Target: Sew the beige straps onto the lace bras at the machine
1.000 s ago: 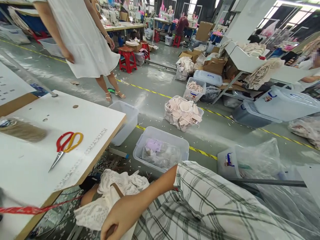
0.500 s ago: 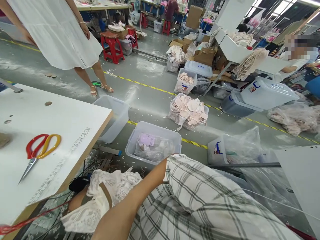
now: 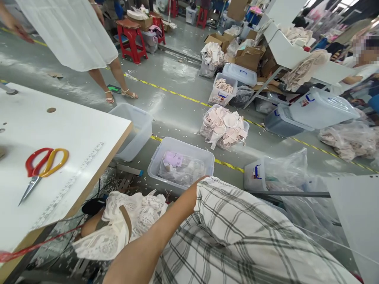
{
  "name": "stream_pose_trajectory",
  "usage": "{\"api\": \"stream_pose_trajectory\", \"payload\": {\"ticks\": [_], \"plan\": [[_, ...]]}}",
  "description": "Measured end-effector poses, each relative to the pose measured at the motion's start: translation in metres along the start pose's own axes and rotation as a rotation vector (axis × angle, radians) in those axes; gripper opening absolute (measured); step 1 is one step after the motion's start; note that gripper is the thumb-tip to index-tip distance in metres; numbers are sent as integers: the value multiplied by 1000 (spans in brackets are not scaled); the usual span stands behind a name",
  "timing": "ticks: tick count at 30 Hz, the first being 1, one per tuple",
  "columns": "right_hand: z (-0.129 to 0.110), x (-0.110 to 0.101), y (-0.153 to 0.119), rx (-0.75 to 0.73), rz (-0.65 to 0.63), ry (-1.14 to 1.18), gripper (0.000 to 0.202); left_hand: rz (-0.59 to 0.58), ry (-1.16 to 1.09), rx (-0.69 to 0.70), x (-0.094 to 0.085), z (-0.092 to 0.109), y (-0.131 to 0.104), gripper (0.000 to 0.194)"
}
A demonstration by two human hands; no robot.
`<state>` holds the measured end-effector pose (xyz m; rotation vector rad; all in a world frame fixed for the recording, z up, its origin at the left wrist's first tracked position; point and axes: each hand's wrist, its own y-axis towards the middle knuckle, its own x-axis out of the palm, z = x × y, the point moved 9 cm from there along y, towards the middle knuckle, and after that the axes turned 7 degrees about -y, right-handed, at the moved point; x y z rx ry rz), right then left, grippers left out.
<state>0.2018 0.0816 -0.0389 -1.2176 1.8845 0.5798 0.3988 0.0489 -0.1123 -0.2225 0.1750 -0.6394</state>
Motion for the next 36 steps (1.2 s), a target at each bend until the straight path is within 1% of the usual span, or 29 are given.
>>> {"api": "stream_pose_trajectory", "payload": {"ticks": [1,2,3,4,5,6,7,8,9,10,12,14,16,18,20,23,26,28,30,31,33,34,36], "plan": [[-11,2,3,-87,10,47,15,70,6,-28,-36,-3,-6,25],[-20,3,6,-141,44,108,14,159,9,-63,-82,-7,-19,26],[-23,2,9,-124,112,168,12,263,13,-97,-131,-11,-39,27],[-21,0,12,-72,197,232,11,361,11,-126,-179,-13,-67,30],[-16,-4,14,2,312,314,8,433,2,-148,-218,-14,-98,30],[-6,-8,15,88,433,396,9,487,-13,-163,-247,-14,-129,29],[-5,-6,19,89,459,436,15,544,-76,-112,-269,-9,-155,28],[-5,-3,26,67,457,479,16,601,-148,-68,-284,-6,-176,25],[-3,-2,32,77,463,512,19,650,-187,-37,-294,-4,-190,23],[-5,-1,38,66,454,526,21,677,-189,-13,-300,-2,-198,22],[-10,-2,47,65,451,522,22,703,-91,-4,-308,0,-204,20],[-20,-7,52,47,452,482,21,695,68,12,-313,5,-207,16],[-28,-12,55,35,452,445,20,680,189,67,-317,13,-211,15],[-34,-16,59,10,453,425,19,675,244,130,-322,18,-217,16],[-38,-19,62,-16,463,413,19,695,260,174,-327,19,-223,15],[-37,-20,67,11,482,405,20,699,224,212,-332,18,-228,11],[-34,-20,71,51,468,424,16,681,180,234,-334,16,-229,12],[-30,-25,73,71,461,429,16,729,198,252,-338,19,-234,11],[-23,-36,74,121,487,376,16,776,258,273,-343,26,-239,9],[-20,-43,74,146,510,329,17,780,296,288,-344,31,-241,9],[-17,-56,78,161,535,225,18,749,380,325,-343,42,-242,9],[-18,-61,81,152,525,189,19,726,419,348,-343,47,-242,10],[-20,-65,90,125,466,169,22,695,485,392,-343,57,-244,11]]}}
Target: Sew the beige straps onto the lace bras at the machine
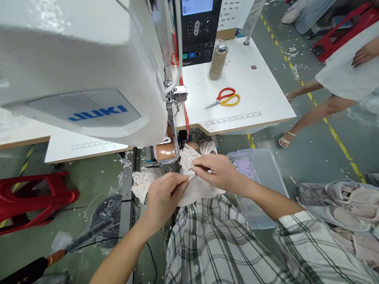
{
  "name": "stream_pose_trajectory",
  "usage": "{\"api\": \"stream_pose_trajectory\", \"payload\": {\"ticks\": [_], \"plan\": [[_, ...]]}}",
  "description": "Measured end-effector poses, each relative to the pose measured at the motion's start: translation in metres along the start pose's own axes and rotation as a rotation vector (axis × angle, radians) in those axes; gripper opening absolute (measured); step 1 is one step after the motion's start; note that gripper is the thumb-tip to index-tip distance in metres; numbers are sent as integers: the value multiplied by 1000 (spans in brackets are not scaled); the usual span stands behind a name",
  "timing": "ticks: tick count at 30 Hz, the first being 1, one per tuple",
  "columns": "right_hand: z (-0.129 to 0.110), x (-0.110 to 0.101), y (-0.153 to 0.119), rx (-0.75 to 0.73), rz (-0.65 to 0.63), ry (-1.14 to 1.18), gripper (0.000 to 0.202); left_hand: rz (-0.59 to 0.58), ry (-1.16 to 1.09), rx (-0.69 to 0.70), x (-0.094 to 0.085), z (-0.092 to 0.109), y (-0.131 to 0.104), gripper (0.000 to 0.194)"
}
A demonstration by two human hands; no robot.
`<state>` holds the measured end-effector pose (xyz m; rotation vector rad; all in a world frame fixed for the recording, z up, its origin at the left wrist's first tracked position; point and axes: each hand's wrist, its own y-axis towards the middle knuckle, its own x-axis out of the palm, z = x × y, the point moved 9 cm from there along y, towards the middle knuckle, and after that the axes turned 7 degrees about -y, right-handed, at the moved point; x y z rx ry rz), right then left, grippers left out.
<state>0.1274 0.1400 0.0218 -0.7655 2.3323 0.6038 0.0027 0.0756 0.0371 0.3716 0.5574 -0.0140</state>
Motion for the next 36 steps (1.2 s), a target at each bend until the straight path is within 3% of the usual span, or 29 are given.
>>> {"api": "stream_pose_trajectory", "payload": {"ticks": [6,21,27,32,36], "plan": [[-3,15,9,39,-209,107,28,-22,45,60,-9,5,8,9],[1,18,9,153,-372,235,13,-96,28,-21,-2,-1,15,12],[-1,14,11,96,-359,227,14,-127,66,-107,0,-11,18,10],[5,22,7,105,-362,234,11,-271,123,-83,10,-12,19,19],[-4,16,9,29,-221,115,15,-214,228,-75,6,-10,18,26]]}}
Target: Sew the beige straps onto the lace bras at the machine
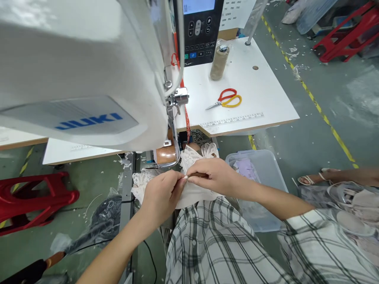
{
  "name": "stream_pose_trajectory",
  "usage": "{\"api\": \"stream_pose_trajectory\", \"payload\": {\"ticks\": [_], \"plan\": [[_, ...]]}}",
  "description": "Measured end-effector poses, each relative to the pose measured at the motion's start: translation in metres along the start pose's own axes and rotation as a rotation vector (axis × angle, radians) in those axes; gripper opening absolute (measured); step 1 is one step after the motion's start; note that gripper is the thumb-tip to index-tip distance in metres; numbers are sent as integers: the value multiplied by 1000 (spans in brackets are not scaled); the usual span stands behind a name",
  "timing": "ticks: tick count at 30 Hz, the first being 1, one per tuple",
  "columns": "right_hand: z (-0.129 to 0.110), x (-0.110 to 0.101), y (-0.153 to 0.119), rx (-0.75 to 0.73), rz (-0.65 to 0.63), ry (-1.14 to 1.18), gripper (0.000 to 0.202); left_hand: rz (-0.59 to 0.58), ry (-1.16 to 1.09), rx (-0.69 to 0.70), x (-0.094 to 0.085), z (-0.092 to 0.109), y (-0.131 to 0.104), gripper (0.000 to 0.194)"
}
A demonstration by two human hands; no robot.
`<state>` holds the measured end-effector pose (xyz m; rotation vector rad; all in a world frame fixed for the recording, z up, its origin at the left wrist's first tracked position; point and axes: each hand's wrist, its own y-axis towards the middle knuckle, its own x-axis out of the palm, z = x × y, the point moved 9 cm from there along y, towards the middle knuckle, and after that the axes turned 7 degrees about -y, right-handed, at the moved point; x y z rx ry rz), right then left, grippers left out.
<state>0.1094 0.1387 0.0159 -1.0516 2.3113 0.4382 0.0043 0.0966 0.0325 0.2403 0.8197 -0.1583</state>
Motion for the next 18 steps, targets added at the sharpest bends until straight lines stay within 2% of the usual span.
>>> {"api": "stream_pose_trajectory", "payload": {"ticks": [3,5,7,10,14,18], "plan": [[-16,-10,12,-90,97,-109,16,66,-24,-38,-9,-2,-2,26],[-23,-13,29,-119,72,-120,13,164,-18,-76,-22,-9,-4,22],[-28,-15,50,-118,23,-127,11,270,82,-86,-39,-15,-7,17],[-30,-17,76,-81,-21,-202,17,342,321,80,-53,-12,-9,18],[-34,-15,85,-44,-54,-292,27,363,492,387,-55,-5,-15,29],[-38,-14,84,-15,-67,-315,30,337,527,458,-53,-14,-17,41]]}}
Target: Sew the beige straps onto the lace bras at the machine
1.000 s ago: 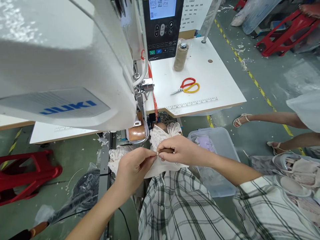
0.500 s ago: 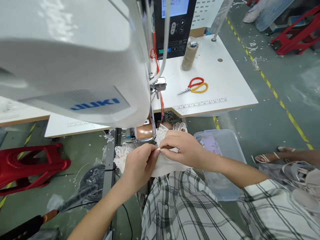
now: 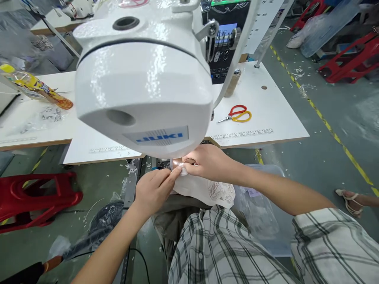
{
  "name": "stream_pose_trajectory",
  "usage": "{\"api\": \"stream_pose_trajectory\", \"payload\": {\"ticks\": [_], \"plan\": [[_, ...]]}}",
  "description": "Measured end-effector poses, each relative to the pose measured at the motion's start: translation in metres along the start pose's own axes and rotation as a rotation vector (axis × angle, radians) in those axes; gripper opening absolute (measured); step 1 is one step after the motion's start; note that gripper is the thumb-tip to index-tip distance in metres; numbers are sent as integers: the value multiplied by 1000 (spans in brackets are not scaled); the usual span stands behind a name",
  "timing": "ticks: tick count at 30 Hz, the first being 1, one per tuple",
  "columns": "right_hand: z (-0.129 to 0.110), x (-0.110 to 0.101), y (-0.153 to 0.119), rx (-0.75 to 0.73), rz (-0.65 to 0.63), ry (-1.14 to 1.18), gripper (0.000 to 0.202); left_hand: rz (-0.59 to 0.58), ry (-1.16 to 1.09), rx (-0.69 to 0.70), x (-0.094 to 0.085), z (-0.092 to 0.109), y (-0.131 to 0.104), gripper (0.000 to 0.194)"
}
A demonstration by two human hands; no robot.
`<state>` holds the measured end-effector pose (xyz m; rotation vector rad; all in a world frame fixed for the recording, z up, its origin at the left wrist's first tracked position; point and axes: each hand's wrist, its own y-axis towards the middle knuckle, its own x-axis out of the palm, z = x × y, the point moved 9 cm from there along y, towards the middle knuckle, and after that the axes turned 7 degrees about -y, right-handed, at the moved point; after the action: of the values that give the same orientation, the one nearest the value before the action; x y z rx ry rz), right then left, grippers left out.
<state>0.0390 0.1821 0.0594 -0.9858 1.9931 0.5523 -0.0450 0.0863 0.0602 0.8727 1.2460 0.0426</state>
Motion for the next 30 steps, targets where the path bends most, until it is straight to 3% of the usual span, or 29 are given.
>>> {"api": "stream_pose_trajectory", "payload": {"ticks": [3,7,13,15,17,20,23,26,30], "plan": [[0,-2,1,12,0,-13,32,-42,-32,3,5,-5,-2,43],[4,2,-3,13,29,-46,27,-101,87,17,6,2,5,37],[1,6,-35,-106,448,-215,26,-253,70,-187,12,-2,10,35],[3,8,-43,-81,542,-246,25,-259,2,-164,13,-9,10,35],[5,7,-46,-48,612,-263,22,-254,-75,-56,14,-13,11,36],[7,12,-46,-42,586,-208,23,-272,-145,71,16,-20,12,39],[24,30,-47,56,481,43,31,-298,-106,37,19,-22,17,36],[42,48,-54,195,456,283,49,-257,0,10,16,-9,23,33],[38,39,-56,150,518,246,37,-191,133,-39,11,11,25,30]]}}
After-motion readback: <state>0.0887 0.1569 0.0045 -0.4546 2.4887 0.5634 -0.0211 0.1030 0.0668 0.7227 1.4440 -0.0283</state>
